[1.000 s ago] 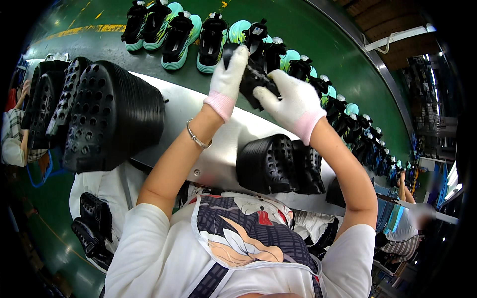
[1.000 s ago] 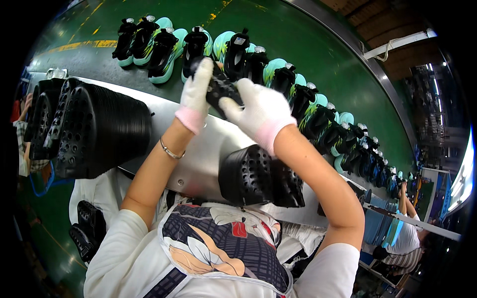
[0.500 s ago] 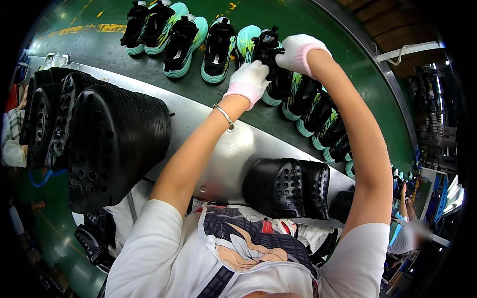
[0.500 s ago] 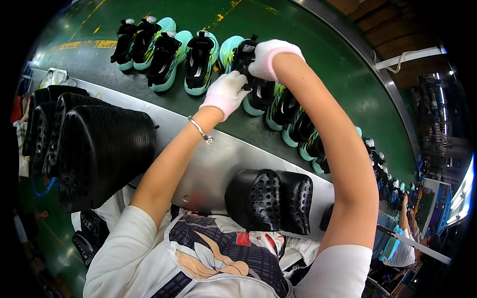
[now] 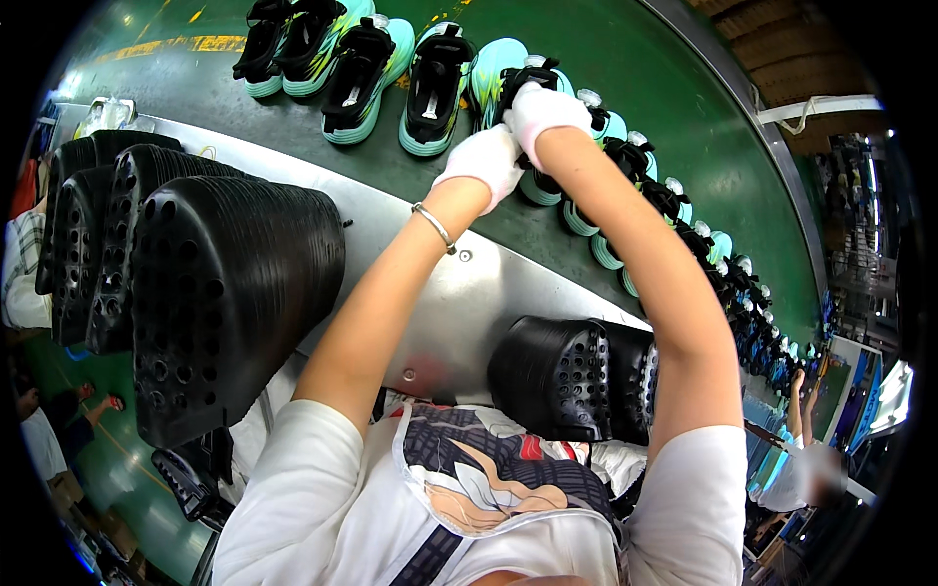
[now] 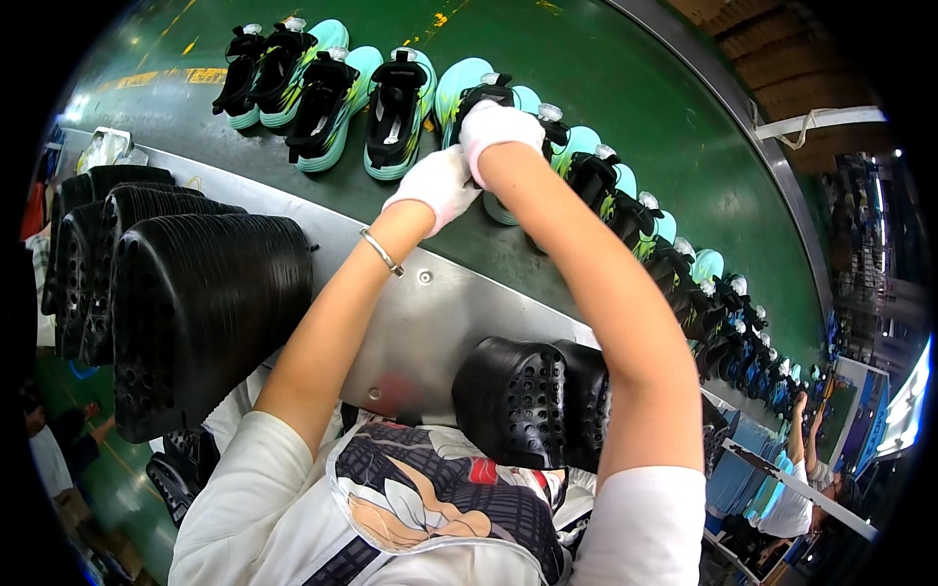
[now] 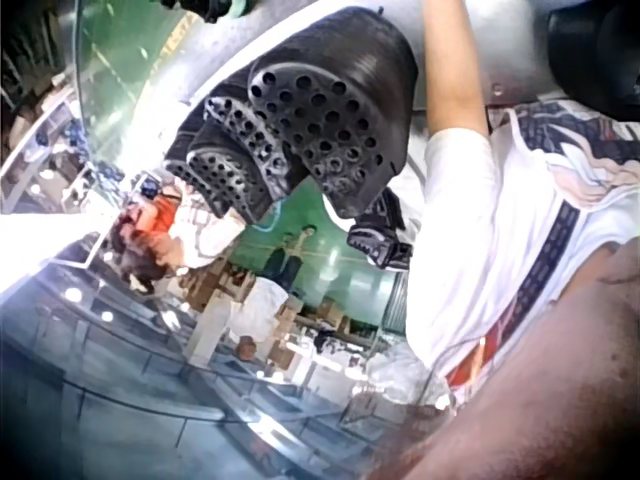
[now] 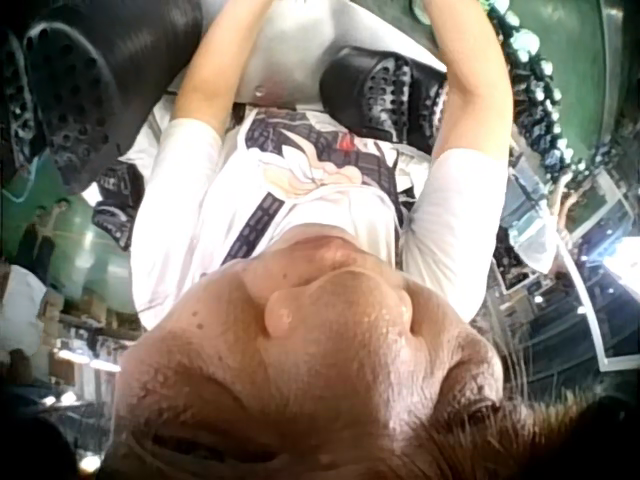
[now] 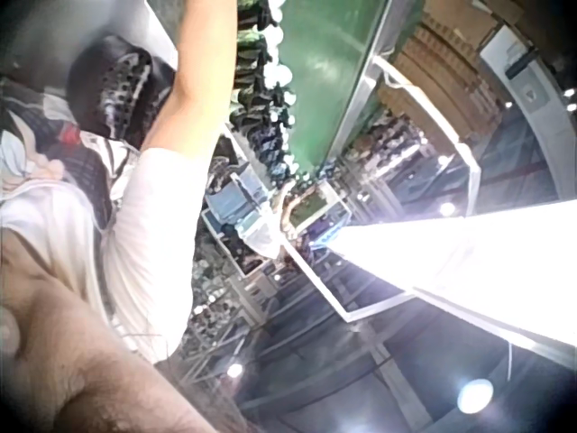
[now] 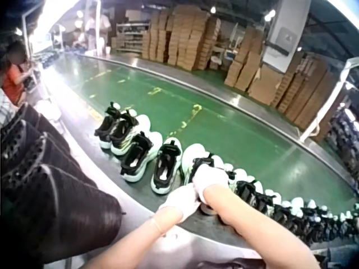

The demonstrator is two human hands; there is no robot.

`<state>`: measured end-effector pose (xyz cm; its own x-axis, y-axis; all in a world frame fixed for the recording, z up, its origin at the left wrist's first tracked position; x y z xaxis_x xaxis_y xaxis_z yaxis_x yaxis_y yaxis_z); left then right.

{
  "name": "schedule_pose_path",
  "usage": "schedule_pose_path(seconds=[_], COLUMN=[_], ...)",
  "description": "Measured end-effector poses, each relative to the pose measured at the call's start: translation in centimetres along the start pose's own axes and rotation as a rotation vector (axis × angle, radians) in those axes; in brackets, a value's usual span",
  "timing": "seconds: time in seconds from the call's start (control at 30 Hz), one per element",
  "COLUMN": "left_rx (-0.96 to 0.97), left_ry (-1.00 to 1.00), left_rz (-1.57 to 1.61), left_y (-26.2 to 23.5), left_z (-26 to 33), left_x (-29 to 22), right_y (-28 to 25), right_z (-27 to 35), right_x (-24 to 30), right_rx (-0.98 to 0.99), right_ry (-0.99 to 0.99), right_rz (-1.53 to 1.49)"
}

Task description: The person inserts black shoe insoles into teal and black sneakers on a factory assembly line. They pick up insoles from a white sack, place them into the shoes, and then move the shoes along the conveyor belt.

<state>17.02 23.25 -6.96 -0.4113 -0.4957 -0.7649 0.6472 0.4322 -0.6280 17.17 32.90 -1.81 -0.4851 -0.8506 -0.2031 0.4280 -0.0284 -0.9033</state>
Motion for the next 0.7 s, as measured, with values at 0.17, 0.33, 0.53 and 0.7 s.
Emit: schedule_pose_path(seconds=[0.17, 0.33, 0.53, 0.7], left_rx=[0.214, 0.166, 0.186, 0.237], left_ry=[-0.038, -0.060, -0.064, 0.009], left_rz=[-0.312, -0.284, -0.191, -0.283], left_y=[0.4, 0.5, -1.2, -0.9], left_z=[-1.4, -1.8, -2.4, -3.0], left_x=[0.7, 1.0, 0.9, 1.2], right_y=[-2.8, -2.0, -2.3, -2.9], right_z=[2.0, 1.6, 0.3, -1.6], right_x=[0.6, 1.7, 2.9, 2.7], right_rx=[0.013, -0.050, -0.051, -0.043], right_ry=[-0.267, -0.315, -0.336, -0.182], right_rz=[0.177, 0.365, 0.395, 0.310])
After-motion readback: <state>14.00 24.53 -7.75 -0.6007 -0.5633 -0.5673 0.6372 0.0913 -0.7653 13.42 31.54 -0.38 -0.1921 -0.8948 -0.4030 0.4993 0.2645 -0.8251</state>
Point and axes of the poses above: each hand's wrist, its own z-axis away from the middle knuckle, its own y-axis out of the palm, x = y × z, the point moved 3 cm from there along -z, towards the middle knuckle, and after that the axes turned 1 degree about x, right-handed, at the moved point
